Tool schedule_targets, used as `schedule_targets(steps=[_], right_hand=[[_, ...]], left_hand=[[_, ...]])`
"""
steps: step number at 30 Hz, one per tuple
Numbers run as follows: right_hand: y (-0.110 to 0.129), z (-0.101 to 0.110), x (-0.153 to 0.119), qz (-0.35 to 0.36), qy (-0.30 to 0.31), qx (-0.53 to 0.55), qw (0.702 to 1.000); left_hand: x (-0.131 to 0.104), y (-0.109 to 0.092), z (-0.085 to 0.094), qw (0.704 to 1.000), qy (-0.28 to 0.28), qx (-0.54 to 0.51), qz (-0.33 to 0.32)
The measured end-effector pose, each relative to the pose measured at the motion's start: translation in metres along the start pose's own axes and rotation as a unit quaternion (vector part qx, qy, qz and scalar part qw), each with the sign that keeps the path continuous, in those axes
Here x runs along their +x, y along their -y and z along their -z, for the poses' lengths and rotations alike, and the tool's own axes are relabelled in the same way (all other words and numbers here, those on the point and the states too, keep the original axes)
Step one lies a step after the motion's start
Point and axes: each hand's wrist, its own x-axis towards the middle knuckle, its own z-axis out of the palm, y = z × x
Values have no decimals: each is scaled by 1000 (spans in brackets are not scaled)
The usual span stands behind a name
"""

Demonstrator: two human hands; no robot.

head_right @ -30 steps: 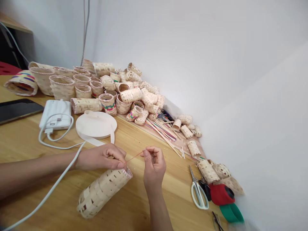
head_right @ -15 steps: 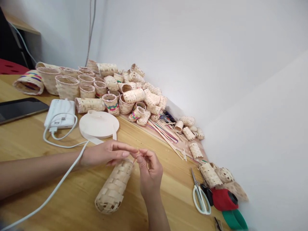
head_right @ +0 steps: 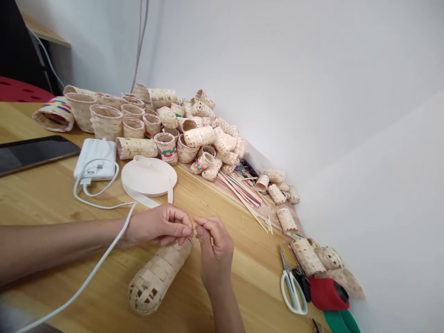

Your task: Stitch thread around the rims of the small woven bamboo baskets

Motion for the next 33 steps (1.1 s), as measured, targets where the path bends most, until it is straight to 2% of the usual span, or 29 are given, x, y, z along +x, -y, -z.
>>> schedule_targets(steps=[10, 15, 18, 21, 23, 25, 28, 31, 33], right_hand=[[1, -3, 3, -64, -17, 34, 997], [2, -5, 1, -71, -30, 67, 995], [1, -7, -3, -67, -43, 78, 994], [-1, -8, -4, -93, -62, 65, 992], [-2, -7, -3, -112, -75, 62, 989], [-4, -4, 0, -130, -83, 68, 986], [-10, 1, 5, -168, -53, 75, 982], [-15, 4, 7, -208, 38, 66, 975], [-17, 5, 7, -221, 98, 50, 969]], left_hand=[[-3, -8, -3, 999, -4, 48, -6], [-4, -8, -3, 997, -6, 71, -12], [-3, -6, -3, 996, -14, 87, -23], [-2, -6, -1, 993, -9, 111, -47], [0, -8, 4, 987, -32, 135, -77], [4, -9, 12, 978, -82, 165, -98], [13, -4, 28, 967, -127, 203, -92], [20, 2, 39, 962, -147, 214, -88], [21, 3, 40, 956, -171, 215, -100]])
